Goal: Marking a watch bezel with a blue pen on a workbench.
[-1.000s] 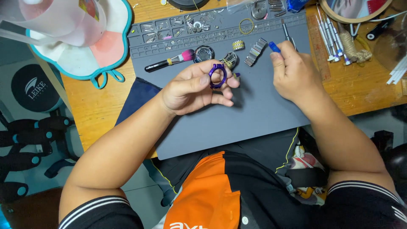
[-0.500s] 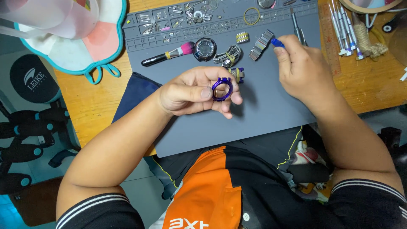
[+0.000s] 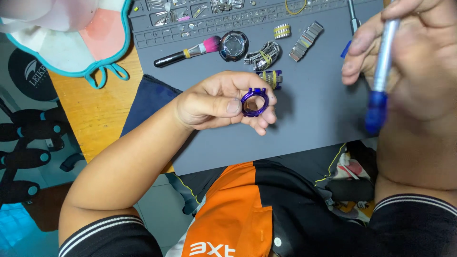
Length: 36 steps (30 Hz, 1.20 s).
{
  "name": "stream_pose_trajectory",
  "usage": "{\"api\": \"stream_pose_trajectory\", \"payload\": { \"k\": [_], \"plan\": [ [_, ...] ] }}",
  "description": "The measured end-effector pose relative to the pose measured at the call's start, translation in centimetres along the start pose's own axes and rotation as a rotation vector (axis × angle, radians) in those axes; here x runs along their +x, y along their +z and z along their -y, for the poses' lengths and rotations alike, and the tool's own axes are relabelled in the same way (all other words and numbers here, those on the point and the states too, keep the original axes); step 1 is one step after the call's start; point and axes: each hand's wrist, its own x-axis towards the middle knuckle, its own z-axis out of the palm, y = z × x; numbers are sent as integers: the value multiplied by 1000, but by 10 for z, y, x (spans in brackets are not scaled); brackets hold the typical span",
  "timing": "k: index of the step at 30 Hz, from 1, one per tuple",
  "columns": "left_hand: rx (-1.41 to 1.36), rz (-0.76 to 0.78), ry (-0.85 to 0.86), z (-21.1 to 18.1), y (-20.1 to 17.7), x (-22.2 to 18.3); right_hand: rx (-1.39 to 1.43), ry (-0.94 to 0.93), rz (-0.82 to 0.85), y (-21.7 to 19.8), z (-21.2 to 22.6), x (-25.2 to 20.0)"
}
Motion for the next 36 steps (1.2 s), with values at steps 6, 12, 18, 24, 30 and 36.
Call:
{"api": "stream_pose_trajectory", "payload": {
  "k": [6,12,18,24,30,36],
  "plan": [
    [6,-63,16,2,-3,2,514,-163,379,33,-15,23],
    [189,-61,-69,-5,-5,6,85,-605,141,36,-39,18],
    [161,-54,-127,-10,-4,8,-242,-610,390,32,-24,11],
    [102,-48,-137,-13,-3,9,-274,-699,407,31,-31,15],
    [57,-41,-142,-11,-5,8,-336,-576,436,30,-20,9],
    [119,-76,-116,-6,-9,6,-330,-643,426,30,-26,11]
  ]
}}
